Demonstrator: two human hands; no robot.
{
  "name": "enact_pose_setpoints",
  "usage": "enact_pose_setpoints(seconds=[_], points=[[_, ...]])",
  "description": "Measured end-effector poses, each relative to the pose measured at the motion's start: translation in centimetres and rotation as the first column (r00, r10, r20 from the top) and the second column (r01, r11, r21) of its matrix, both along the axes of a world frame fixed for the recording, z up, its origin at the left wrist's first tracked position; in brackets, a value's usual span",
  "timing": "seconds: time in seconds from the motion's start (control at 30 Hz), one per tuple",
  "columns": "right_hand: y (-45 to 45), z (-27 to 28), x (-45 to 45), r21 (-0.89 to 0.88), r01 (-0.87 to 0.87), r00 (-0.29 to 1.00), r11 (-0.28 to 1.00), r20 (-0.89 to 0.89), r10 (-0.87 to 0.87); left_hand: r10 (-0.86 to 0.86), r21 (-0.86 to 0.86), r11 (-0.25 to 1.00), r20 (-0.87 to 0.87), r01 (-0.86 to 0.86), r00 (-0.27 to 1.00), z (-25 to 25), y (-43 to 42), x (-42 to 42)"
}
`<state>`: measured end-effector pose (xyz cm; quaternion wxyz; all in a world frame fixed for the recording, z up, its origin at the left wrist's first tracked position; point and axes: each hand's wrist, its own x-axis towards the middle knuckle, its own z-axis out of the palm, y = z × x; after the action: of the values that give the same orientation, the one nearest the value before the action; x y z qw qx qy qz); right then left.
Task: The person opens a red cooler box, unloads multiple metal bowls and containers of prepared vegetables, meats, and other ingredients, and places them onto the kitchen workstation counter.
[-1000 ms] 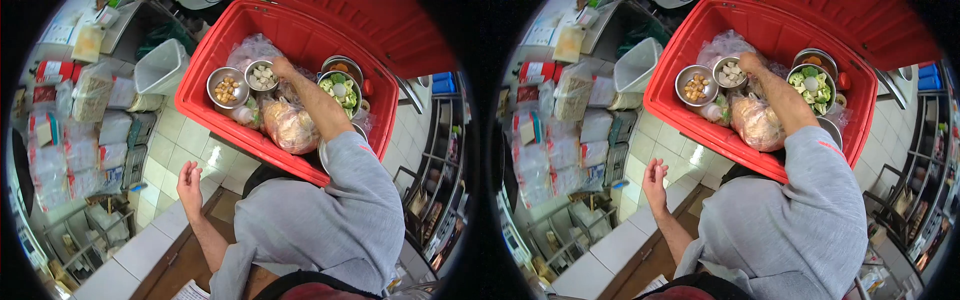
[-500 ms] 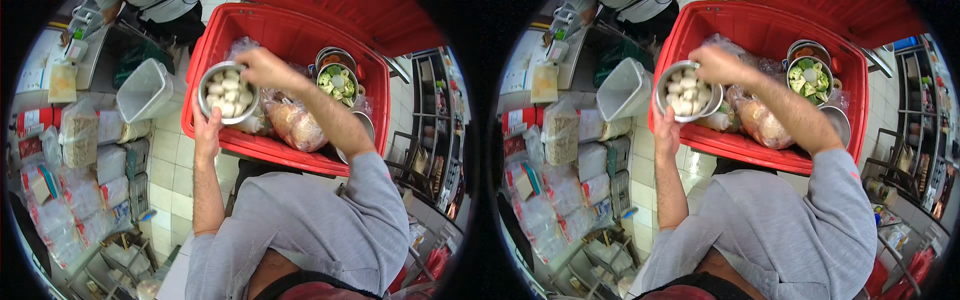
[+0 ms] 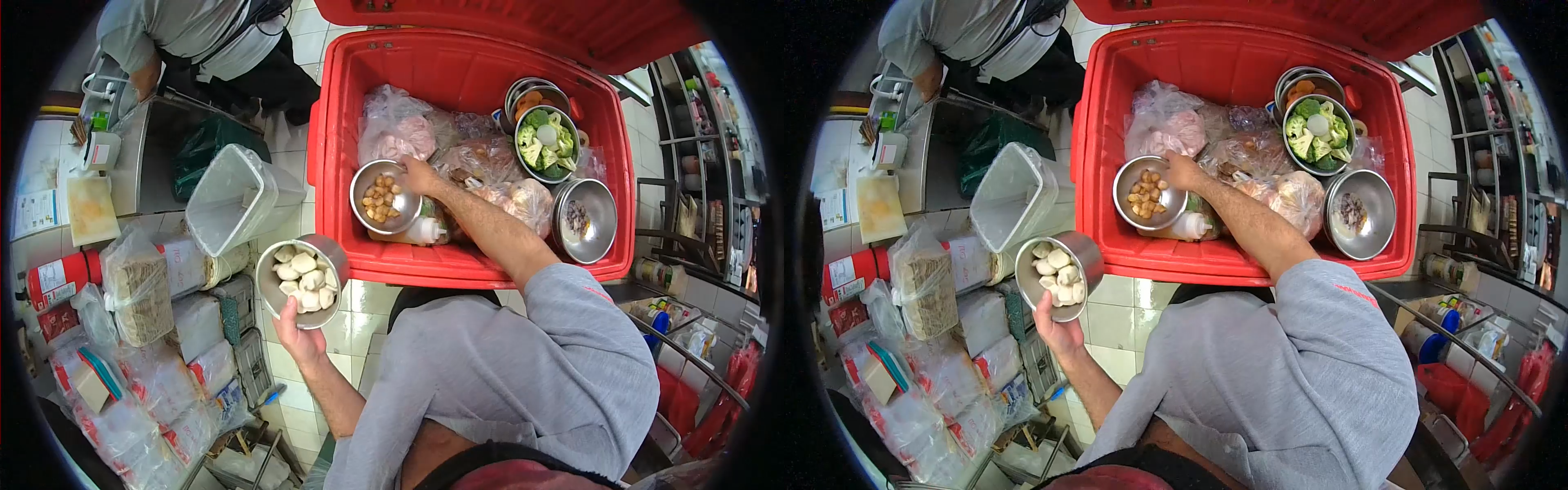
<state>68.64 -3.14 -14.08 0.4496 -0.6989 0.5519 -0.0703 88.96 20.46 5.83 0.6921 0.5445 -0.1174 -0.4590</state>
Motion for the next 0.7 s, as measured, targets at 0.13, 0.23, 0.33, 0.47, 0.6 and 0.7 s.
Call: enact_pose_setpoints(seconds=[0.13, 0.23, 0.33, 0.47, 0.6, 0.7], points=[[-1.9, -0.6, -2.1, -0.096, 0.016, 0.997, 0.995, 0.078, -0.009, 0.034, 0.032, 0.999, 0.032, -0.035, 0.999, -0.1, 0.3, 0.7], [-4.7, -0.5, -5.6, -0.014, 0.299, 0.925, 0.954, 0.251, -0.286, 0.027, 0.041, 0.999, 0.025, -0.028, 0.999, -0.3, 0.2, 0.9], [-7.9, -0.2, -8.0, 0.226, 0.634, 0.710, 0.739, 0.209, -0.673, 0.010, 0.054, 0.998, 0.024, -0.011, 1.000, -0.5, -0.1, 0.8], [-10.4, -4.4, -8.4, 0.145, 0.834, 0.505, 0.533, 0.189, -0.842, -0.036, 0.072, 0.997, 0.026, 0.035, 0.999, -0.7, -0.9, 0.4], [-10.8, -7.6, -8.4, 0.299, 0.831, 0.443, 0.469, 0.154, -0.883, -0.075, 0.084, 0.994, 0.023, 0.073, 0.997, -1.2, -1.0, 0.2], [-10.6, -5.0, -7.7, 0.557, 0.603, 0.616, 0.572, 0.131, -0.777, -0.125, 0.086, 0.988, -0.001, 0.125, 0.992, -1.6, -0.3, 0.4]])
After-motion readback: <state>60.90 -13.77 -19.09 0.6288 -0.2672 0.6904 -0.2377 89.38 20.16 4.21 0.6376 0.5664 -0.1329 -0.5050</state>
